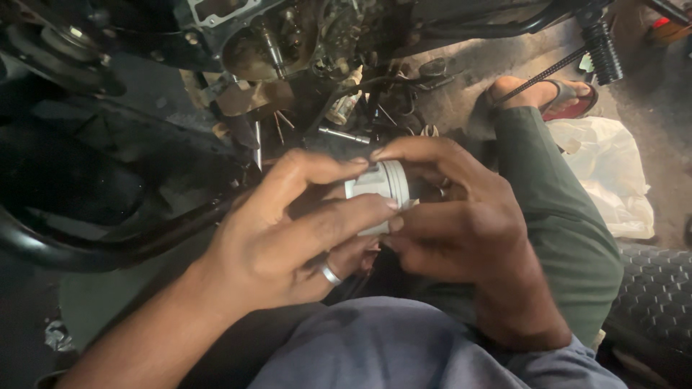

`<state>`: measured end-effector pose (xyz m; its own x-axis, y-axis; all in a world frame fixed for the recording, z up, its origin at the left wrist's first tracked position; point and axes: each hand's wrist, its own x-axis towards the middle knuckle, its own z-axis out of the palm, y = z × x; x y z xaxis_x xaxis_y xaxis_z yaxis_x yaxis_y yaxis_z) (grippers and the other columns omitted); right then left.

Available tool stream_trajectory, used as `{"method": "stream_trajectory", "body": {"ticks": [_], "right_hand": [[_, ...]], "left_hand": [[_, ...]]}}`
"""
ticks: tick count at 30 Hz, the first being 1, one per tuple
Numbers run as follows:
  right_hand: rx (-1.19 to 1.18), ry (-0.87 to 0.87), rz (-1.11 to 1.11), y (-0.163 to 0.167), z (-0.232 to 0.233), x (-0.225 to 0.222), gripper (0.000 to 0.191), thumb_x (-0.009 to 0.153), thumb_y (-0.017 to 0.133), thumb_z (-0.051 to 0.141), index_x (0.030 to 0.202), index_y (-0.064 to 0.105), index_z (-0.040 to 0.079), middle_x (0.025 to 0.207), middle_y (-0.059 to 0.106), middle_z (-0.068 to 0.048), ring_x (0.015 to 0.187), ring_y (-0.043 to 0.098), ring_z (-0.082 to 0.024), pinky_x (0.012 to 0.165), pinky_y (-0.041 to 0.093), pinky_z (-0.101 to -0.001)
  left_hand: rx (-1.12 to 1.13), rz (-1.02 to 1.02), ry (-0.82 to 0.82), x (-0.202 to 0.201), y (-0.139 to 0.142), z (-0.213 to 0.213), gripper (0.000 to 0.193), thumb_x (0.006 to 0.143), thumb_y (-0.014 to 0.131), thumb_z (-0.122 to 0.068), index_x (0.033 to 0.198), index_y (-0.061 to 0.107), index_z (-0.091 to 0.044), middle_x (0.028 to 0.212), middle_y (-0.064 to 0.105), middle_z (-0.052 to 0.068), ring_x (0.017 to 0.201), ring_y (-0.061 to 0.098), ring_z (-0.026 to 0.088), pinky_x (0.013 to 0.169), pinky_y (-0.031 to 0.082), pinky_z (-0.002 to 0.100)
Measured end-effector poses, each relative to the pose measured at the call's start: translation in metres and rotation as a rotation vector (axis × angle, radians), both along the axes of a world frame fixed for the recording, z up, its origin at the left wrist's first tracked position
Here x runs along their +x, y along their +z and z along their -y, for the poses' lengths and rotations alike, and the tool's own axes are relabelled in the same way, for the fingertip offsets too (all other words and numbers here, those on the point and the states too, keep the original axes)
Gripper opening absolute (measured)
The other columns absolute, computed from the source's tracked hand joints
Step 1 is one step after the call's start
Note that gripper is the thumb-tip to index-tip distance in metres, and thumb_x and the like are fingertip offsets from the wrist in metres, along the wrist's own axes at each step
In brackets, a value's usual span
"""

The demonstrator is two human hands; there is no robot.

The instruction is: The person installs piston rings onto a piston. They pick up a ring, stretch it with their fingers, and carefully seat it into the piston grooves, repeating the process for multiple rings.

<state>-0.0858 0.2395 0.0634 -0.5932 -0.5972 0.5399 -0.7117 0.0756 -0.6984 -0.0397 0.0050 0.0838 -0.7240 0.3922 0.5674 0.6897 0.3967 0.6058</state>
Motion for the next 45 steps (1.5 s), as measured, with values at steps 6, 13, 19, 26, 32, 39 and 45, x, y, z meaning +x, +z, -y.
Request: {"method": "stream_trajectory", "body": {"ticks": [6, 13, 19, 26, 32, 39, 45], "right_hand": [[-0.019, 0.038, -0.028, -0.004, -0.001, -0.003, 0.034, 0.084, 0.087, 0.008, 0.109, 0.064, 0.010, 0.139, 0.057, -0.025, 0.122, 0.071, -0.029, 0.093, 0.064, -0.0312], [-0.364, 0.161, 0.379, -0.002, 0.010, 0.001, 0.050, 0.088, 0.084, 0.002, 0.116, 0.045, 0.013, 0.139, 0.054, -0.023, 0.131, 0.065, -0.029, 0.109, 0.062, -0.0389], [-0.128, 0.057, 0.113, -0.006, 0.001, 0.002, 0.036, 0.086, 0.086, 0.000, 0.111, 0.060, 0.007, 0.141, 0.056, -0.024, 0.123, 0.069, -0.029, 0.102, 0.063, -0.0355], [0.179, -0.084, -0.009, 0.007, 0.000, 0.001, 0.022, 0.073, 0.085, 0.006, 0.093, 0.077, 0.010, 0.131, 0.065, -0.015, 0.115, 0.073, -0.029, 0.094, 0.060, -0.0346], [-0.024, 0.007, 0.108, 0.013, 0.001, -0.001, 0.026, 0.080, 0.084, 0.001, 0.103, 0.075, 0.010, 0.140, 0.061, -0.018, 0.120, 0.074, -0.030, 0.101, 0.059, -0.0364], [0.095, -0.084, 0.059, 0.004, -0.003, 0.000, 0.037, 0.072, 0.081, 0.002, 0.107, 0.079, 0.015, 0.136, 0.065, -0.018, 0.115, 0.075, -0.031, 0.089, 0.061, -0.0332], [0.225, -0.134, -0.129, 0.006, 0.003, -0.002, 0.023, 0.074, 0.082, 0.005, 0.094, 0.077, 0.015, 0.134, 0.067, -0.013, 0.119, 0.071, -0.028, 0.096, 0.056, -0.0343]], "left_hand": [[0.038, 0.055, 0.008, 0.003, -0.007, 0.004, 0.046, 0.087, 0.090, -0.010, 0.127, 0.070, -0.013, 0.128, 0.059, 0.015, 0.115, 0.071, 0.024, 0.090, 0.064, 0.030], [0.010, 0.008, -0.007, 0.001, -0.006, 0.002, 0.045, 0.088, 0.092, -0.013, 0.126, 0.068, -0.015, 0.129, 0.057, 0.014, 0.117, 0.070, 0.025, 0.090, 0.063, 0.029], [0.028, 0.053, 0.008, 0.004, -0.017, 0.005, 0.045, 0.086, 0.090, -0.013, 0.126, 0.068, -0.011, 0.127, 0.058, 0.015, 0.116, 0.069, 0.026, 0.095, 0.063, 0.033], [0.049, 0.123, -0.015, -0.001, -0.011, 0.003, 0.046, 0.082, 0.084, -0.007, 0.125, 0.070, -0.010, 0.127, 0.061, 0.018, 0.112, 0.070, 0.029, 0.087, 0.065, 0.033], [0.027, 0.171, -0.017, -0.009, 0.001, 0.005, 0.047, 0.080, 0.085, -0.013, 0.125, 0.071, -0.013, 0.117, 0.063, 0.017, 0.108, 0.073, 0.029, 0.086, 0.060, 0.037], [0.079, 0.201, 0.002, -0.007, 0.000, 0.003, 0.042, 0.082, 0.084, -0.011, 0.122, 0.071, -0.013, 0.112, 0.065, 0.013, 0.104, 0.070, 0.025, 0.084, 0.061, 0.033], [0.204, 0.156, -0.015, -0.010, 0.014, 0.001, 0.046, 0.081, 0.084, -0.006, 0.124, 0.068, -0.007, 0.114, 0.067, 0.013, 0.103, 0.074, 0.024, 0.084, 0.062, 0.033]]}}
